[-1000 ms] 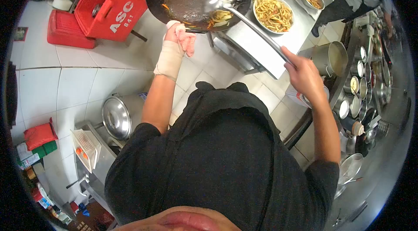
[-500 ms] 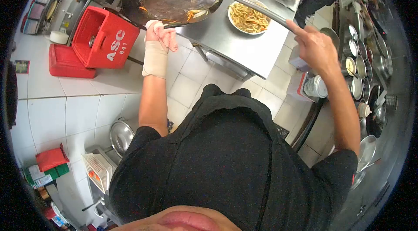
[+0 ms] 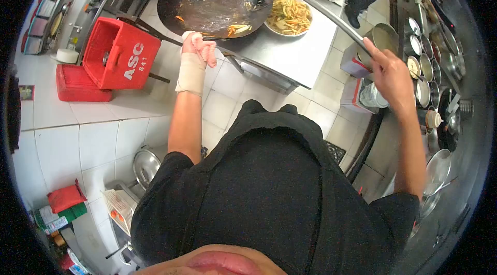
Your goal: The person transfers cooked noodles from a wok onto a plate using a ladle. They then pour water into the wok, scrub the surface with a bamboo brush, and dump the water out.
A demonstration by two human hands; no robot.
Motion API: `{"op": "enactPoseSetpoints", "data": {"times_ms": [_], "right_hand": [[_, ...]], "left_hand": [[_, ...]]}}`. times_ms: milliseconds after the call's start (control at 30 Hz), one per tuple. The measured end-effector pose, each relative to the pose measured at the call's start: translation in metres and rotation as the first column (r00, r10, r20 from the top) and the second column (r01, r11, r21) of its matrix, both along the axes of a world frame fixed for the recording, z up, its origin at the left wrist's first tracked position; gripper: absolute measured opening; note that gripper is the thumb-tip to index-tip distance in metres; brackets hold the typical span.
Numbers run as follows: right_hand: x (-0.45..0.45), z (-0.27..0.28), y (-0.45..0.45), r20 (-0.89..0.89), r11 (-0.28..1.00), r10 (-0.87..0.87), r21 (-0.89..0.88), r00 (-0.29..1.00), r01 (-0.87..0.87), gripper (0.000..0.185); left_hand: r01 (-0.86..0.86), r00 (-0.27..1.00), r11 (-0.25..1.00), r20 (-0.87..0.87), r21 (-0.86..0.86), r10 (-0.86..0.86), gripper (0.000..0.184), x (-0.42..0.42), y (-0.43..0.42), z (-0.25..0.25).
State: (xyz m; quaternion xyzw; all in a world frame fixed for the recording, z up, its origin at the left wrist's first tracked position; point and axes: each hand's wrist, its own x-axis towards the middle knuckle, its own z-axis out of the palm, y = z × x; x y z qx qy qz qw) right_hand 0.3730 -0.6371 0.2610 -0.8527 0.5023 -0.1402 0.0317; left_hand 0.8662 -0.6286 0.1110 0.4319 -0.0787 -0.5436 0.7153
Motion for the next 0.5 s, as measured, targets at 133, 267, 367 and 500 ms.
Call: {"op": "enactPoseSetpoints", "data": {"times_ms": [133,267,367,500], "right_hand": [[0.050,-0.056,-0.011,0.445,0.944,0.046,0.274,0.895,-0.185,0.044],[0.122,-0.080,-0.020,0.537,0.853,0.118,0.375,0.835,-0.362,0.044],[0.124,-0.079,-0.022,0.454,0.843,0.173,0.390,0.874,-0.370,0.044],[0.075,-0.048,-0.023,0.287,0.885,0.202,0.356,0.936,-0.300,0.046]], "left_hand": [[0.119,0.988,0.987,-0.088,-0.103,-0.129,0.018,0.026,0.005,-0.023],[0.023,0.999,0.998,0.050,-0.064,-0.020,0.018,0.023,0.003,-0.011],[0.071,0.997,0.992,0.018,-0.108,-0.070,0.021,0.032,0.008,0.000],[0.085,0.995,0.992,0.052,-0.094,-0.080,0.024,0.021,0.021,0.030]]}}
